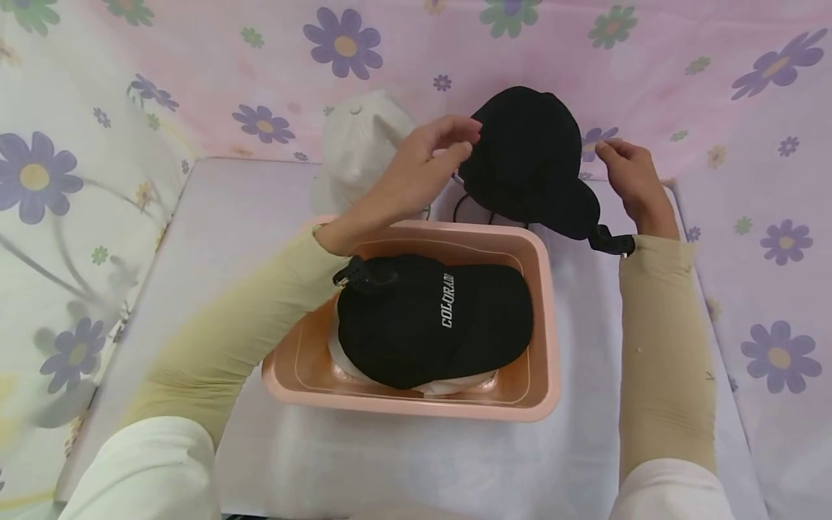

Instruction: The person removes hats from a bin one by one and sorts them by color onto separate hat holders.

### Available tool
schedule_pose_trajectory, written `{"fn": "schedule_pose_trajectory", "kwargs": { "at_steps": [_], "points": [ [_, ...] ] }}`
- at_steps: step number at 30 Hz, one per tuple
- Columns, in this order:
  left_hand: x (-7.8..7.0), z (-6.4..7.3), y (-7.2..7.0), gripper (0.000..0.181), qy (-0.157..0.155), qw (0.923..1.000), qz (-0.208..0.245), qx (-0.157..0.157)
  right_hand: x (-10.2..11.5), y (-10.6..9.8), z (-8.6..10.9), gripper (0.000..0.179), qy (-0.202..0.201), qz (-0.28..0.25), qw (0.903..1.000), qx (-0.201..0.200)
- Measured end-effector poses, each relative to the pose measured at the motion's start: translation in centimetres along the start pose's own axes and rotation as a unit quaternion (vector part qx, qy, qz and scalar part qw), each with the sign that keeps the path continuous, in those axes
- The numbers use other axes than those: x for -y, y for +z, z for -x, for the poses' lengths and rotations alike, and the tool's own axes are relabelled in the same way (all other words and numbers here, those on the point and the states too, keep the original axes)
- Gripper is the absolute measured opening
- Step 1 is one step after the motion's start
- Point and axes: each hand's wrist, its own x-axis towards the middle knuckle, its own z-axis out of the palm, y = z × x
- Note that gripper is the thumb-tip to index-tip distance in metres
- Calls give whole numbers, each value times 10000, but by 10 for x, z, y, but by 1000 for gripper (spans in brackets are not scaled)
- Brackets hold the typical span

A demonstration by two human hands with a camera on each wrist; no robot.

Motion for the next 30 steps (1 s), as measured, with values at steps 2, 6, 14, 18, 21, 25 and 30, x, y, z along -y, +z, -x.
{"fn": "schedule_pose_trajectory", "kwargs": {
  "at_steps": [2,6,14,18,21,25,30],
  "points": [
    [5,-3,10,41,-172,9997,-158,64,-7,1,-1,66,201,-14,9993,309],
    [11,-8,20,51,-568,9977,-345,132,-16,4,-1,67,304,-103,9971,686],
    [19,-21,26,60,-1107,9935,-256,21,-24,6,-3,58,227,86,9960,857],
    [23,-26,26,56,-1402,9887,442,-293,-26,3,-2,68,431,544,9926,998],
    [27,-27,27,47,-1384,9804,1120,-845,-27,-1,-1,70,528,663,9902,1112],
    [31,-27,27,37,-1126,9670,1793,-1418,-27,-8,2,75,675,769,9884,1120],
    [30,-29,26,31,-1524,9364,2682,-1674,-27,-18,5,82,1012,521,9853,1276]
  ]
}}
